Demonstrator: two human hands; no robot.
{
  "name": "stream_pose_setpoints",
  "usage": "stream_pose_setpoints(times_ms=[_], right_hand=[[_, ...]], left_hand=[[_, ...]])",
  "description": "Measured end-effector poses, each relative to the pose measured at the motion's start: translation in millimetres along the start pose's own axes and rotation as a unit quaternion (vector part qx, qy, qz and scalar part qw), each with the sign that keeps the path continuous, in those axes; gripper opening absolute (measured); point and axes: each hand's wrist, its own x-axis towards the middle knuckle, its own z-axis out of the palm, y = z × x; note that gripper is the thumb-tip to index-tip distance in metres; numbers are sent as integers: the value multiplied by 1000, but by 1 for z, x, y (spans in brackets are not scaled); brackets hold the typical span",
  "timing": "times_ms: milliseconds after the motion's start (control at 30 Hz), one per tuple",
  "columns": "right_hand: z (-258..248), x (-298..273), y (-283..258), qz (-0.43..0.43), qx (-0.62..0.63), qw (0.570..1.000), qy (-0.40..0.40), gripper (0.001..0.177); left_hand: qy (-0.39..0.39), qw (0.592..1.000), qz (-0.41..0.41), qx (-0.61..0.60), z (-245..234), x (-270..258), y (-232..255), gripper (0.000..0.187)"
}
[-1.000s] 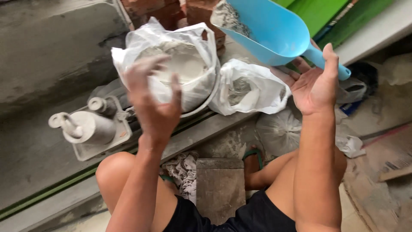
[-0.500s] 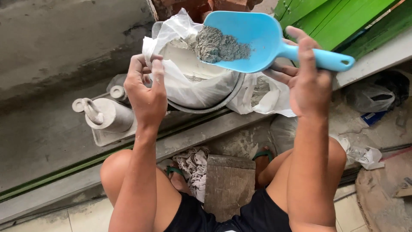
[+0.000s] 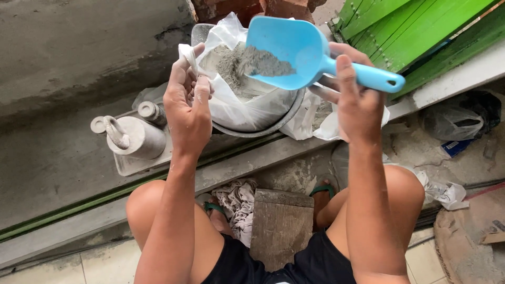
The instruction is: Transferring grey powdery material from a large bag to a smaller bag using a blue plastic scoop.
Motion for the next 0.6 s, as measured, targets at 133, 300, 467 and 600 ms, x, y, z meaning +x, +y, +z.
stream_pose_setpoints(times_ms=[133, 300, 467, 600], right_hand=[[-6, 0, -6, -25, -45, 998, 42, 32], [-13, -4, -8, -94, -126, 986, 50, 37], [1, -6, -5, -151, -88, 984, -17, 32], [17, -12, -2, -188, -120, 973, -64, 33]], left_hand=[[-5, 1000, 2, -6, 0, 1, 0, 41], [-2, 1000, 5, -6, 4, 1, 0, 41], [4, 1000, 12, 1, 6, 1, -5, 42], [10, 1000, 11, -11, 7, 1, -4, 42]])
